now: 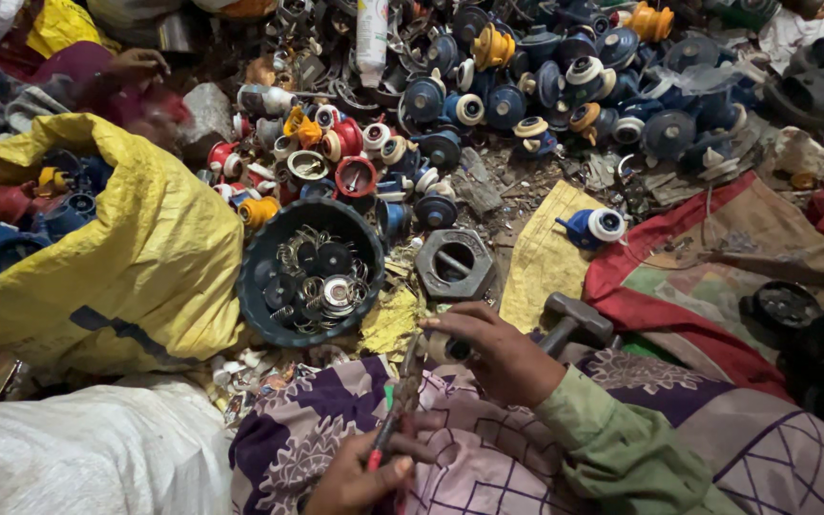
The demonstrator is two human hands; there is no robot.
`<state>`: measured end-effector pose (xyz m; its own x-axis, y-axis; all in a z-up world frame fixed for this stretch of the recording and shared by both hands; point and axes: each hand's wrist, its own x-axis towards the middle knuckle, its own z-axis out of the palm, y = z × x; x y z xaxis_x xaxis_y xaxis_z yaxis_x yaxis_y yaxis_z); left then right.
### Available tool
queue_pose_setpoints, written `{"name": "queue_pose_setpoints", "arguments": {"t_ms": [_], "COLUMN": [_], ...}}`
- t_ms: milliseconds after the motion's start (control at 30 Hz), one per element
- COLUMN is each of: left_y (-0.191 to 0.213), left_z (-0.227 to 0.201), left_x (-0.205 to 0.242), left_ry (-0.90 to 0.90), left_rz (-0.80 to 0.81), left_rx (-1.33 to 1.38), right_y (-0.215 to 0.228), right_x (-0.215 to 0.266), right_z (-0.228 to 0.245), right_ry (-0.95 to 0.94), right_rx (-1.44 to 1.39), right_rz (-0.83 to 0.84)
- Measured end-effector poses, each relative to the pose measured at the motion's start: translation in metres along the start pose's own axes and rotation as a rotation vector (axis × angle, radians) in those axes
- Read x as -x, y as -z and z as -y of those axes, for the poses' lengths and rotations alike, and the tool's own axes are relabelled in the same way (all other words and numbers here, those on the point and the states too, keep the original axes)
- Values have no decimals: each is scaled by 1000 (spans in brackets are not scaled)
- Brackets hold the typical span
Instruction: The person sits on the floor and uses a hammer and a metal anvil to strike and separate small cylindrical metal parts. The person repeatedly picks up parts, places them on the anvil, and hits them to remove or separate components, then sets the pieces aside.
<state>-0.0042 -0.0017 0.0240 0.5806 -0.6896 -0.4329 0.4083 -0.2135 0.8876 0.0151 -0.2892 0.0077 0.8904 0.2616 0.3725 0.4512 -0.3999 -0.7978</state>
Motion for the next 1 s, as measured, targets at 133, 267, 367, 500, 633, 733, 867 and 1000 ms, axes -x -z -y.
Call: {"name": "queue_pose_setpoints", "arguments": {"t_ms": [133, 267, 367, 500, 633, 733, 867, 1000], "left_y": [-2, -6, -6, -13, -13, -4, 8, 16], "left_z": [8, 20, 26, 38, 48, 48, 46, 51], "left_x": [-3, -7, -10, -19, -24, -23, -16, -12], "left_ry": [-149, -149, -92, -328, -428, -480, -520, -523], "left_rz": [-25, -71, -93, -189, -372, -397, -379, -377], "left_rx": [-32, -82, -152, -444, -763, -922, -998, -755], "right_y": [-4, -7, -11, -22, -34, -34, -30, -27], "right_x": [-1, -1, 1, 7, 11, 9, 10, 9], "right_z": [-3, -16, -30, -42, -38, -29, -22, -30], "right_ry": [75, -111, -423, -441, -457, -427, -449, -463], "right_rx": [38, -232, -443, -620, -610, -597, -447, -610], "right_rz": [-93, -24, -30, -100, -154, -151, -54, -57]}}
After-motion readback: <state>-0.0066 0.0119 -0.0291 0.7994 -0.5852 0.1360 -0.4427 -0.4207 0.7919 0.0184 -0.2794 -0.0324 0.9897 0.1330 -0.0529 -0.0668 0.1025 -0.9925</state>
